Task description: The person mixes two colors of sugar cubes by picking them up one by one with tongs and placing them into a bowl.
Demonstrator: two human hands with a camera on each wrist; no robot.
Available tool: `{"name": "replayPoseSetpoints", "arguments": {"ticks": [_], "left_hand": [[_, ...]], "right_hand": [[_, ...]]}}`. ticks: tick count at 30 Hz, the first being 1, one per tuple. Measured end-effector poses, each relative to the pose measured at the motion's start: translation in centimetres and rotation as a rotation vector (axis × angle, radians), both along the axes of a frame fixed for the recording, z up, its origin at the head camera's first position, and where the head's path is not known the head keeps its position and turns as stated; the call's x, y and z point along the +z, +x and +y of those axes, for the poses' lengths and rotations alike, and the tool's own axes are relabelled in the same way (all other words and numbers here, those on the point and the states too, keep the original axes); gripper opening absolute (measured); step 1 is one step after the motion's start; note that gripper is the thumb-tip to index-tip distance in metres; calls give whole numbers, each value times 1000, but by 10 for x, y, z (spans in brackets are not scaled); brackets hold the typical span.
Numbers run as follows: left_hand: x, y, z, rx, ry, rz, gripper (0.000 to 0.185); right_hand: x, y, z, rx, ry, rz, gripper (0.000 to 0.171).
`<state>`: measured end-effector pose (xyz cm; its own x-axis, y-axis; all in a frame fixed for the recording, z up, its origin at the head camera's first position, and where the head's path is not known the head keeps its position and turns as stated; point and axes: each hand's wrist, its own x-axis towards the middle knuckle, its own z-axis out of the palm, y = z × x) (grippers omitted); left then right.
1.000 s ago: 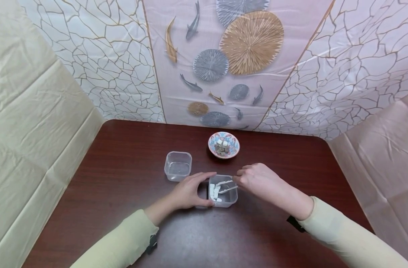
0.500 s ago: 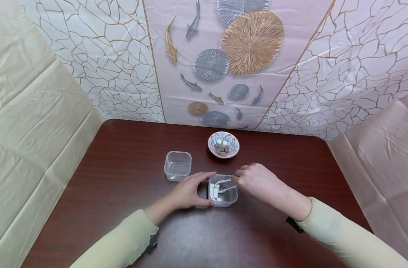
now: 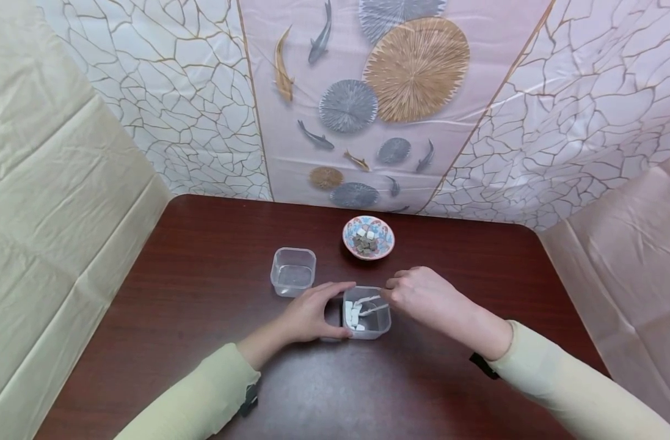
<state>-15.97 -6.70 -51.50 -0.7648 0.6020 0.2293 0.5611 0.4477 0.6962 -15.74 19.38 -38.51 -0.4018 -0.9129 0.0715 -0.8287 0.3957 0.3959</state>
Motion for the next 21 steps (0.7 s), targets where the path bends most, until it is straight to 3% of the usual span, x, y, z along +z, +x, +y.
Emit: {"name": "replayPoseSetpoints", "arguments": {"ticks": [2, 4, 10, 13, 21], "left_hand": [[5, 2, 1, 10, -12, -19, 91], [3, 1, 1, 13, -14, -9, 91], [-22, -7, 1, 17, 41, 36, 92], [-26, -9, 1, 11, 47, 49, 92], [-16, -4, 0, 7, 46, 67, 91]], "right_hand": [[1, 1, 1, -10, -7, -13, 24], [3, 2, 1, -21, -14, -17, 24], [5, 3, 2, -29, -23, -9, 25], [3, 2, 1, -18, -30, 0, 23], [-4, -2, 1, 21, -14, 41, 15]]}}
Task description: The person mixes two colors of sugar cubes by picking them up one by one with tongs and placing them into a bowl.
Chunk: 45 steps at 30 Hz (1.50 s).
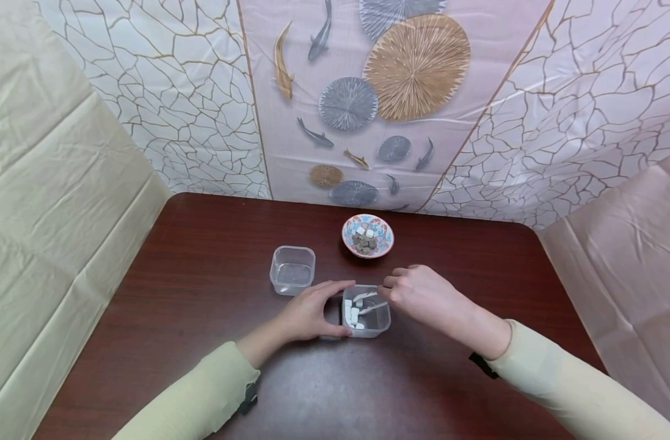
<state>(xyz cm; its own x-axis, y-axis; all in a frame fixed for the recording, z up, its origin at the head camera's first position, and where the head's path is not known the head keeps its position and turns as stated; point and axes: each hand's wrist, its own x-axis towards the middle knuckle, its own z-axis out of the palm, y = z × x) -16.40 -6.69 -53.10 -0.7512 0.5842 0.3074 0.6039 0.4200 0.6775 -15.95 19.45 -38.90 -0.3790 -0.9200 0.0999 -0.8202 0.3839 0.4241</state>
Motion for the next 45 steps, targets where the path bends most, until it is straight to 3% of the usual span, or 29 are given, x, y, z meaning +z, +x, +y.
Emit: {"name": "replayPoseSetpoints", "arguments": {"ticks": [1, 3, 6, 10, 12, 20, 32, 45], "left_hand": [[1, 0, 0, 3, -6, -7, 91], [-8, -3, 1, 14, -5, -17, 93], [-8, -3, 1, 17, -18, -16, 92], [2, 0, 1, 9, -32, -18, 91], [-3, -2, 0, 2, -30, 8, 92], [21, 8, 1, 23, -85, -75, 92], [19, 9, 5, 43, -107, -60, 95], [22, 11, 8, 55, -120, -66, 97]], "right_hand": [[0, 0, 0, 6, 8, 9, 15], [0, -1, 0, 16, 28, 28, 14], [1, -2, 0, 25, 50, 50, 14], [2, -1, -1, 24, 51, 49, 16], [2, -1, -1, 24, 39, 31, 18], [3, -1, 6, 17, -44, -72, 20], [2, -1, 10, 3, -81, -63, 17], [1, -3, 7, -29, 3, -48, 25]]}}
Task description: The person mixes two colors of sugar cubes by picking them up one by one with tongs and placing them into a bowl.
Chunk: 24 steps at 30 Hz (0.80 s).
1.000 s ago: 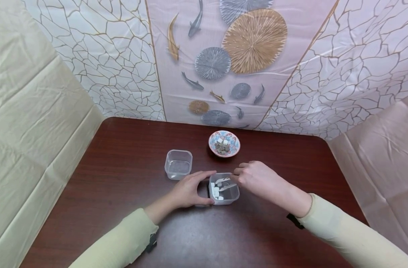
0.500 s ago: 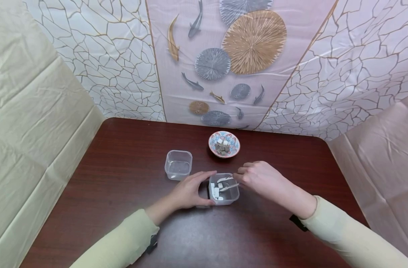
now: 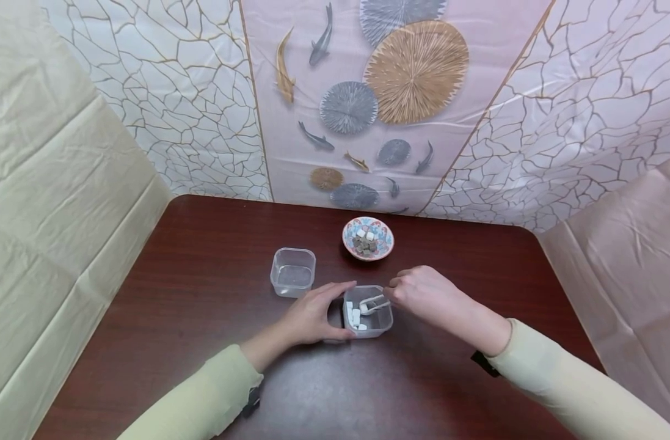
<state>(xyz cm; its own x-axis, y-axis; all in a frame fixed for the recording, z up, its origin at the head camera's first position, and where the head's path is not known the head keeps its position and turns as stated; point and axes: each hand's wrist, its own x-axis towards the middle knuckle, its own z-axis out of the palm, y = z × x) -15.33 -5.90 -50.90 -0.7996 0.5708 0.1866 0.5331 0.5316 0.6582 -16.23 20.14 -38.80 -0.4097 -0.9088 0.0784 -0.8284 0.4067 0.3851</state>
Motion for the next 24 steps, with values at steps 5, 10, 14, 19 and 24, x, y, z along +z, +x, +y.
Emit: {"name": "replayPoseSetpoints", "arguments": {"ticks": [5, 10, 14, 19, 24], "left_hand": [[0, 0, 2, 8, -5, -6, 98], [0, 0, 4, 12, -4, -4, 100], [0, 1, 6, 19, -4, -4, 101], [-1, 0, 7, 20, -12, -2, 101], [-3, 0, 7, 18, -6, 10, 98]], "right_hand": [[4, 1, 6, -2, -48, -35, 26], [10, 0, 17, -10, -168, -129, 20], [15, 1, 27, -35, -240, -212, 20], [22, 4, 37, -59, -302, -263, 22], [31, 2, 45, -32, -367, -249, 26]]}}
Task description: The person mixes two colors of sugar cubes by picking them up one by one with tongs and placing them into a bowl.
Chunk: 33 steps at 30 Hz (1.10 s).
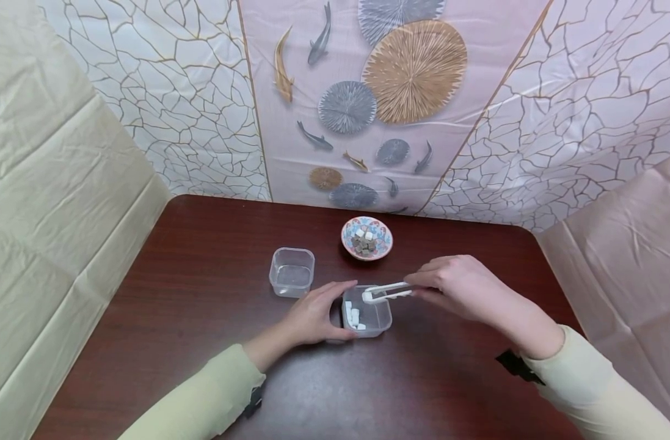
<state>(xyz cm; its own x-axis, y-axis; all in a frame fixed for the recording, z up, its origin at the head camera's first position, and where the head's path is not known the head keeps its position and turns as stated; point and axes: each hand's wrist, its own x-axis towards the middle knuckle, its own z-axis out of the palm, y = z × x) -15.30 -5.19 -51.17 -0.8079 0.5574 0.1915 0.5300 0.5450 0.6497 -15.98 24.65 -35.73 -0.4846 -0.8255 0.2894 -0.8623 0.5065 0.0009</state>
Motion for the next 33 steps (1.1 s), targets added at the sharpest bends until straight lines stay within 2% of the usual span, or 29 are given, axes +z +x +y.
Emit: {"name": "replayPoseSetpoints", "arguments": {"ticks": [9, 13, 19, 29, 33], "left_hand": [[0, 2, -3, -2, 8, 1, 96], [0, 2, -5, -10, 4, -1, 95], [1, 1, -7, -18, 0, 2, 95], [2, 0, -8, -28, -7, -1, 95], [2, 0, -8, -30, -10, 1, 95]], "right_hand": [[13, -15, 12, -1, -83, 48, 31], [15, -26, 16, -42, -95, 58, 32], [15, -46, 13, -138, -75, 28, 24], [0, -84, 15, -301, 8, -68, 21], [-12, -96, 19, -326, 17, -84, 21]]}}
